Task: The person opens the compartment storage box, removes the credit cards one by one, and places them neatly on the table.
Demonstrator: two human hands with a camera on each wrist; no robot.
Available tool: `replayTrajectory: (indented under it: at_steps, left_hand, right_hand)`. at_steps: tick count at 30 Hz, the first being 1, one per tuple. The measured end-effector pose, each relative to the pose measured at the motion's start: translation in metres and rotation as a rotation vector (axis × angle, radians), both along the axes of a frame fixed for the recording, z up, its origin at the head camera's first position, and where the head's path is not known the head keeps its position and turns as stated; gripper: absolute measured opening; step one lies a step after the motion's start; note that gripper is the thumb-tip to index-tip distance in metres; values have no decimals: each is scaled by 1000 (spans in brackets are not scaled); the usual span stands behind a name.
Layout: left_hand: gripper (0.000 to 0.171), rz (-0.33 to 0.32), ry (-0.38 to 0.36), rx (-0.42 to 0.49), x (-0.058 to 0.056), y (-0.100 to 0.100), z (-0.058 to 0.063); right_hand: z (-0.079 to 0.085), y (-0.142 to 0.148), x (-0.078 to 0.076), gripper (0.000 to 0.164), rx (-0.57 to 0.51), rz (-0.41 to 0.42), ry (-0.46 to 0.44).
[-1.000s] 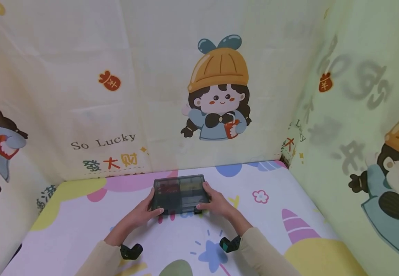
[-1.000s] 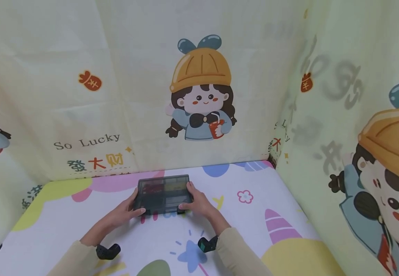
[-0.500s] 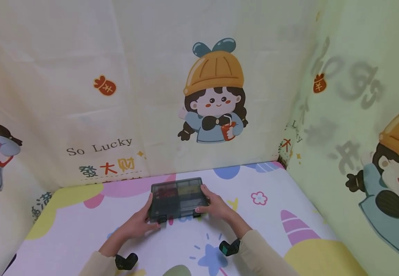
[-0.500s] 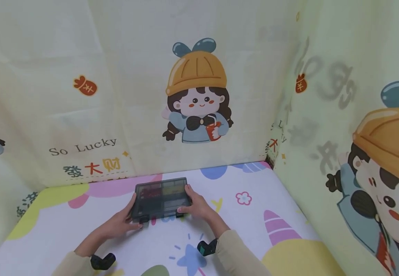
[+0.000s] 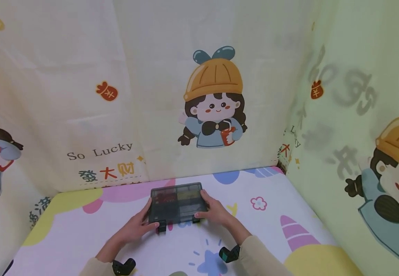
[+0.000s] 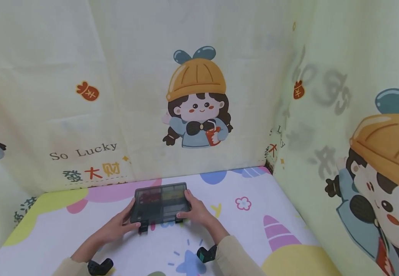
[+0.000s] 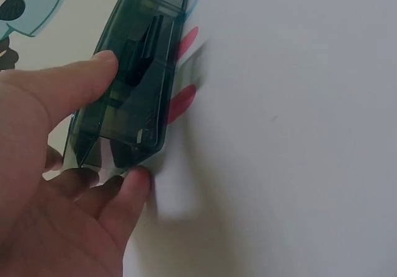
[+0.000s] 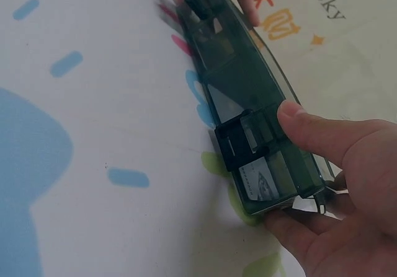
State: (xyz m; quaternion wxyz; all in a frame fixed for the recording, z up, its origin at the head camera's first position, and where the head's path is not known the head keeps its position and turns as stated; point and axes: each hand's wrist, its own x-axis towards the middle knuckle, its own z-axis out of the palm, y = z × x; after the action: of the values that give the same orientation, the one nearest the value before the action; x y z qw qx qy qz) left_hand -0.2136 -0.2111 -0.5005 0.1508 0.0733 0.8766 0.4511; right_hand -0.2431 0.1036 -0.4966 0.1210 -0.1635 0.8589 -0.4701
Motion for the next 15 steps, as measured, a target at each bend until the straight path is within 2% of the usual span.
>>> replayTrajectory:
  at_steps: [5, 15]
  left_hand:
    - [99, 54, 18, 10, 1, 4, 0]
    - [103, 99, 36, 31, -2, 7, -4]
  right_hand:
    - [0, 0, 3, 93, -4, -8, 0]
    - [-4, 2, 1, 103, 45, -15, 25]
